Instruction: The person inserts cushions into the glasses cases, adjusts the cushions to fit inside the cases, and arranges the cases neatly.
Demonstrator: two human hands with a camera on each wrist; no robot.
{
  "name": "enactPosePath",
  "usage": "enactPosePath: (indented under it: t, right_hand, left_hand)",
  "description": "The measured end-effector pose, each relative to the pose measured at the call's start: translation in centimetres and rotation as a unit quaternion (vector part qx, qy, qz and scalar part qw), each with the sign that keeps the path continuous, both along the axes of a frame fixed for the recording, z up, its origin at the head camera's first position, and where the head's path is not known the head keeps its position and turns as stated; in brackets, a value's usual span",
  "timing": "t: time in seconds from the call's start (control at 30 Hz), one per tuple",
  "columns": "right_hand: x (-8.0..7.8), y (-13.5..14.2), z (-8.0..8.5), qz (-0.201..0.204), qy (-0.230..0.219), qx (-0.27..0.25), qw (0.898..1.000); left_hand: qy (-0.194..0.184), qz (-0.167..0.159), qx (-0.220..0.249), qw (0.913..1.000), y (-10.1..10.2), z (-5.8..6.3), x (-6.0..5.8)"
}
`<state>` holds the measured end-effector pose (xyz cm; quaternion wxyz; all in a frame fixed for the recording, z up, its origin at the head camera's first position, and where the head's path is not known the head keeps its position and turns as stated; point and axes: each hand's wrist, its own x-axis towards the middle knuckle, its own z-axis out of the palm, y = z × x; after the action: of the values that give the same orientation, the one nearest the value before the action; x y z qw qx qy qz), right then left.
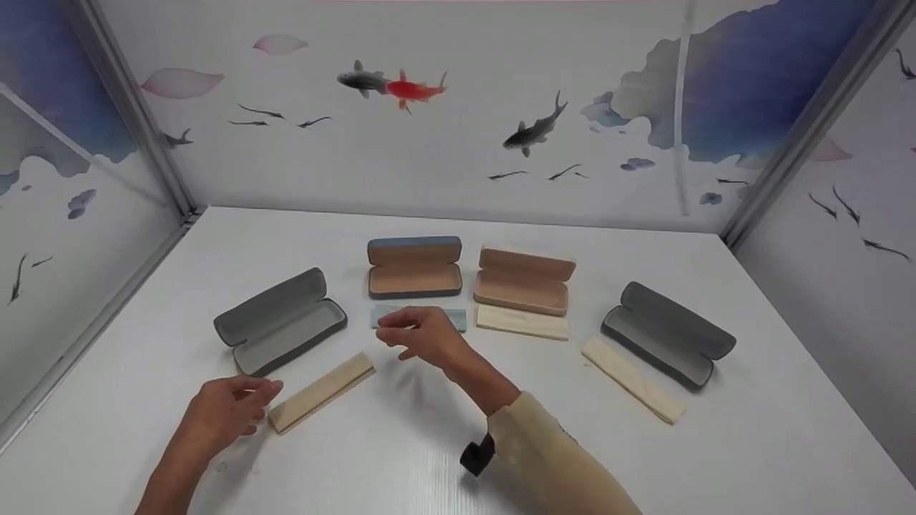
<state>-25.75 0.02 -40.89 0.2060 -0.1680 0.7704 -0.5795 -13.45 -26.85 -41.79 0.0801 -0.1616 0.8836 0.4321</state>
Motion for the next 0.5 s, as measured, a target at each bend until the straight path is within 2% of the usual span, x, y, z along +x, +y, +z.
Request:
enactPosePath:
  t: [0.27,0.5]
  right_hand:
    - [-0.4,-2.7,-1.7,0.004,-0.047,0.028,0.999]
    - [-0.6,-3.6,-2.3,0.014,-0.048,0.082,0.995]
  left_hand:
    - [-0.045,-0.002,0.031,0.9985,-0.4,-0.8,-0.3]
    - [-0.056,-0.020,0.015,0.9981,-0.1,-1.2,-0.4]
